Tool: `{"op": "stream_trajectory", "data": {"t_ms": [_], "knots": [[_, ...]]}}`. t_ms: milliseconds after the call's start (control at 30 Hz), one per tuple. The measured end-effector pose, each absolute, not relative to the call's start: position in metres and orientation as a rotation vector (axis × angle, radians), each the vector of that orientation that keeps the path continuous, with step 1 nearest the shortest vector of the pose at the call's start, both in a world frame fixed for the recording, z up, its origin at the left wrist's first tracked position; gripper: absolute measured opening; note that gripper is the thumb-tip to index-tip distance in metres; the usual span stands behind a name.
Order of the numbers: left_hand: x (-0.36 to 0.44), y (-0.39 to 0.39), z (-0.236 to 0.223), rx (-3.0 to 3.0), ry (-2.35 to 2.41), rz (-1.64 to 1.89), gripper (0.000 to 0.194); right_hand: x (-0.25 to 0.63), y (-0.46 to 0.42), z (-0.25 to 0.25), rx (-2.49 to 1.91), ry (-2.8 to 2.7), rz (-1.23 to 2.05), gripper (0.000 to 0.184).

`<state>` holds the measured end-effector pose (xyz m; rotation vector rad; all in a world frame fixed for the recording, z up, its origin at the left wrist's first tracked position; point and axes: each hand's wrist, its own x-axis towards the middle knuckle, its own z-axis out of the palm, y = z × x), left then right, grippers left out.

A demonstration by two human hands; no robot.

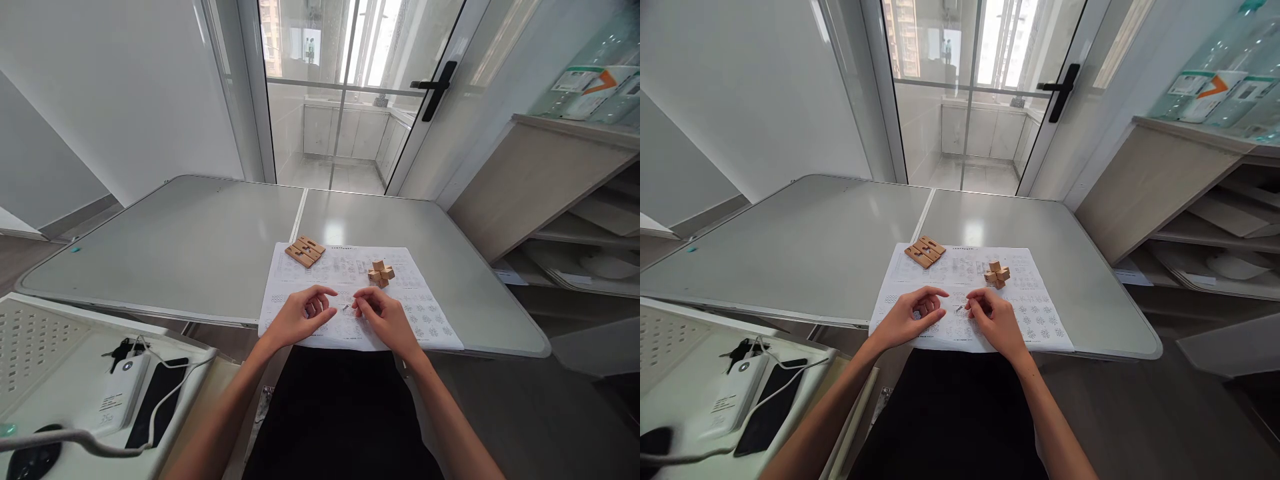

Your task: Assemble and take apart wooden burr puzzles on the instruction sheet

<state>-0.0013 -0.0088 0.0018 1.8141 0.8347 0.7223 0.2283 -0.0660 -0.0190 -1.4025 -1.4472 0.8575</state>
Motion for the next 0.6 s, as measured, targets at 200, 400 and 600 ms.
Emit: {"op": "stream_trajectory", "data": {"t_ms": [200, 400, 600], "knots": [[-0.0017, -0.0087, 0.0009, 1.818, 0.827, 0.721, 0.035, 0.2279, -0.0661, -0.019, -1.397, -1.444, 0.868, 0.024], [-0.0023, -0.0094, 0.002, 1.823, 0.837, 0.715, 0.037, 0.2288, -0.0655, -0.0194, -1.388, -1.456, 0.851, 0.025], [-0.0014, -0.0099, 0.0038, 1.823, 0.841, 0.709, 0.036, 0.2299, -0.0653, -0.022, -1.381, -1.457, 0.852, 0.024]]}}
